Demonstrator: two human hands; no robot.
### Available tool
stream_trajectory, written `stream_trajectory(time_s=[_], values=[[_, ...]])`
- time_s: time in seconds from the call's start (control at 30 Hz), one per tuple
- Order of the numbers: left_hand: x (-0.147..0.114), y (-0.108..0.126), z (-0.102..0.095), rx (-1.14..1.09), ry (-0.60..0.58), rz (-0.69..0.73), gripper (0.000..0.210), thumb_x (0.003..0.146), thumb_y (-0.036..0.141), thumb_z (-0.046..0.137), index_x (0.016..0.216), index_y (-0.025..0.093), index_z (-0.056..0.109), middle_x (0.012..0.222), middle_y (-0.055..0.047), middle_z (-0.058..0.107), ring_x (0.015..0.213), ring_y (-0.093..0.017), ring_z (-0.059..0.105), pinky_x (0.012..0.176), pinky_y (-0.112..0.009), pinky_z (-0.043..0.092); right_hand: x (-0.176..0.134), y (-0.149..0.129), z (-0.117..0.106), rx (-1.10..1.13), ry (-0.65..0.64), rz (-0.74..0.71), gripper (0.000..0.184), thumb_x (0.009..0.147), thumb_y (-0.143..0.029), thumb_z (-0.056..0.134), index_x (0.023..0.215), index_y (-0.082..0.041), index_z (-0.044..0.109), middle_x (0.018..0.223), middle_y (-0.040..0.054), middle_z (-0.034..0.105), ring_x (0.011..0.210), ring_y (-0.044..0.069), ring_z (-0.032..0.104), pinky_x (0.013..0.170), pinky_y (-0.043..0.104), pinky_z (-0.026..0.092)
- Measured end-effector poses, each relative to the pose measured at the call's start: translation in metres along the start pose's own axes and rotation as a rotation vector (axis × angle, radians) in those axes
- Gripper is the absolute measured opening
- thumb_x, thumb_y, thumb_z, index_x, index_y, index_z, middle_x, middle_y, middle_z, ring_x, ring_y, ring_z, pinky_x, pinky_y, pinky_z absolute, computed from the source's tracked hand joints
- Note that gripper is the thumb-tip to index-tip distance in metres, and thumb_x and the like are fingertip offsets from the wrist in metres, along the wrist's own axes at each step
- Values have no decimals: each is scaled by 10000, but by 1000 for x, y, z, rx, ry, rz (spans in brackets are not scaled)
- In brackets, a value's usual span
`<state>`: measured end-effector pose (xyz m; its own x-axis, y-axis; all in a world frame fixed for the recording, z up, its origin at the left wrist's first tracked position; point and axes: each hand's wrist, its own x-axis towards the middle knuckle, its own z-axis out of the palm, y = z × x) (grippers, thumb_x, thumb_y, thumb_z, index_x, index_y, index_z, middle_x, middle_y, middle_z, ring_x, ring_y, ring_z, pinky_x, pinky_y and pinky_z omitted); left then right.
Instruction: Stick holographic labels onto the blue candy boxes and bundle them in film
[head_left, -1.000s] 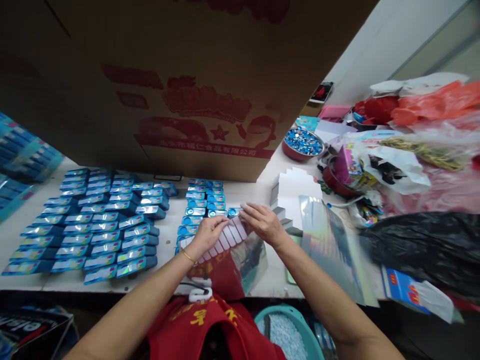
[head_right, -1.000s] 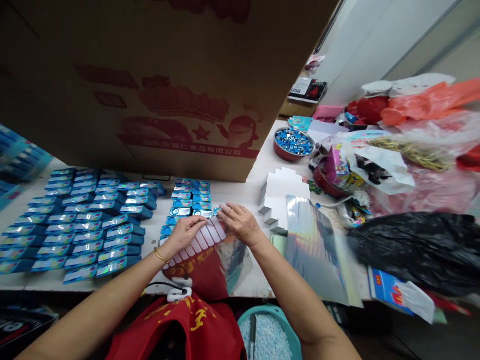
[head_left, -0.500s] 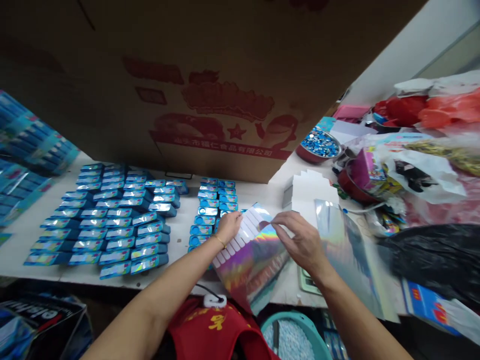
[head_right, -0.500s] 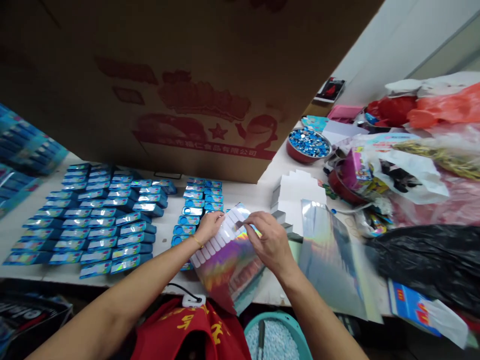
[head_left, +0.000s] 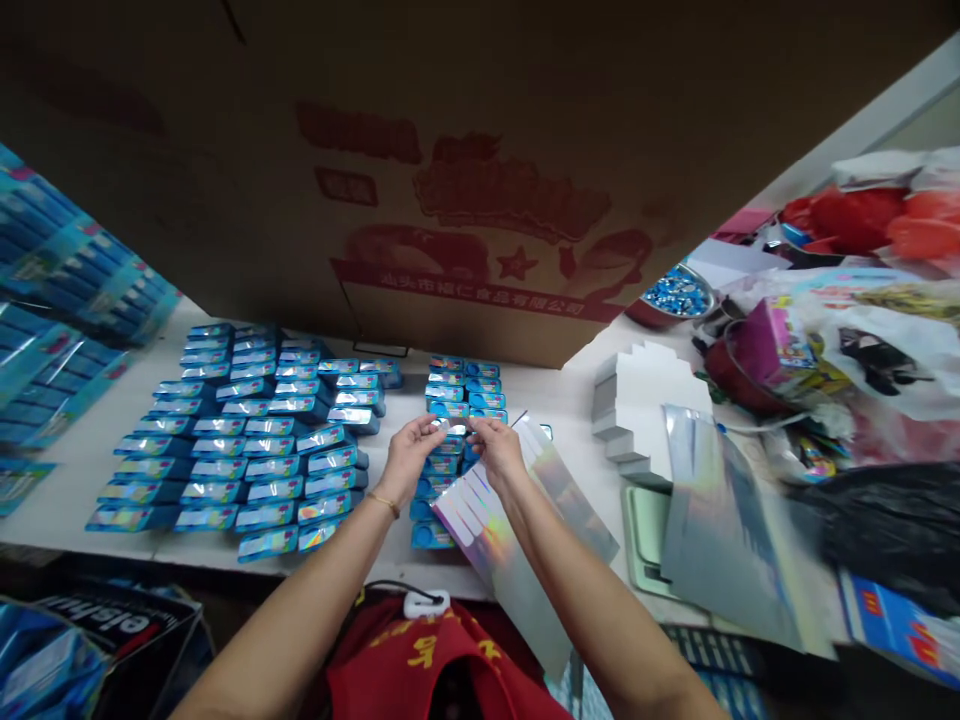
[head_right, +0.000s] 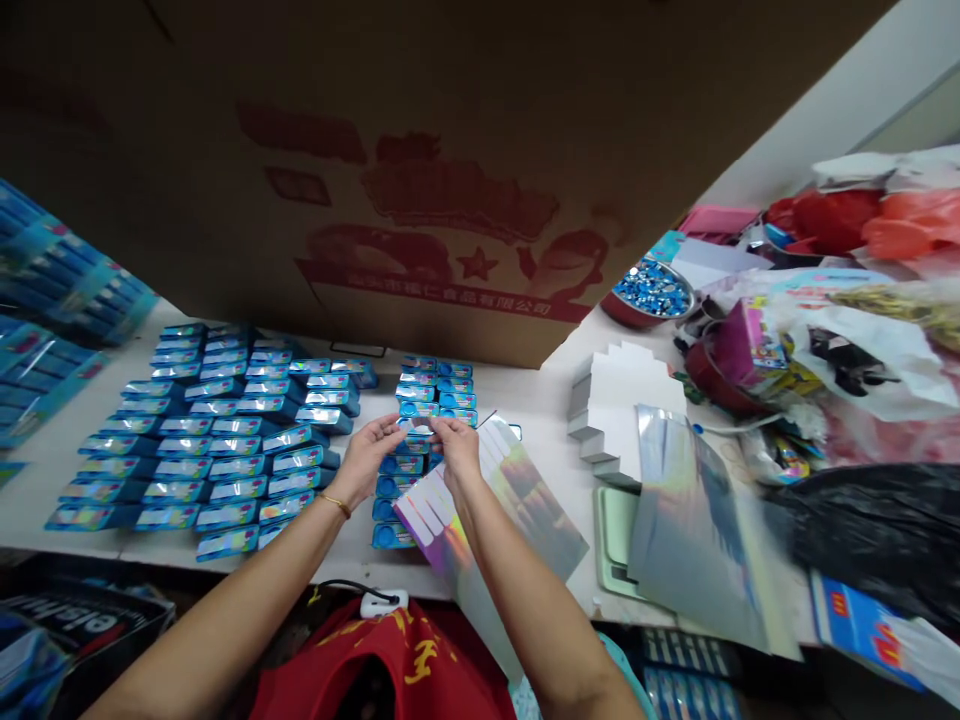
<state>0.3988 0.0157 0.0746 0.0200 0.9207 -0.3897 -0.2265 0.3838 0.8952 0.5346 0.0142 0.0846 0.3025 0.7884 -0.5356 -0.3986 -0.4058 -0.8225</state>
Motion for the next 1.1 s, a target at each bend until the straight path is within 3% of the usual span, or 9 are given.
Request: stream_trajectory(time_s=[0.1,0.2,0.33,0.47,0.93,1.1], values=[[20,-2,-9,17,28,7,440,564,271,704,963,126,592,711,7,597,660,-93,543,654,-221,411,8,11,8,-81,60,-38,264,536,-376,684,659,-148,632,528,-19,575,480,105,488,440,210,339],[44,1,-18,95,47,25,403,547,236,687,922,122,592,645,26,575,622,-95,537,632,-224,408,22,22,16,-217,141,-174,245,590,-385,642,672,-155,648,589,-2,613,558,133,531,530,236,396],[75,1,-25,277,53,38,337,551,192,652,877,126,600,593,33,563,586,-100,532,610,-228,407,39,31,25,-516,231,-357,243,686,-380,545,701,-168,662,722,33,651,691,169,562,675,269,411],[96,-11,-28,334,96,26,278,548,160,633,823,125,604,583,26,561,557,-98,518,583,-230,405,47,35,31,-836,326,-433,234,731,-332,500,706,-176,672,752,52,637,705,181,539,676,276,375],[114,-40,-37,377,128,-22,347,547,233,662,872,131,600,635,-5,607,617,-136,581,619,-249,446,52,35,44,-1190,348,-412,192,779,-286,494,740,-203,663,824,58,623,808,211,498,721,308,311],[113,-54,-38,459,164,-28,320,547,244,670,844,140,613,617,-6,608,597,-148,581,621,-267,445,46,28,42,-1347,322,-473,225,800,-257,477,956,-175,616,892,76,611,840,217,495,713,311,305]])
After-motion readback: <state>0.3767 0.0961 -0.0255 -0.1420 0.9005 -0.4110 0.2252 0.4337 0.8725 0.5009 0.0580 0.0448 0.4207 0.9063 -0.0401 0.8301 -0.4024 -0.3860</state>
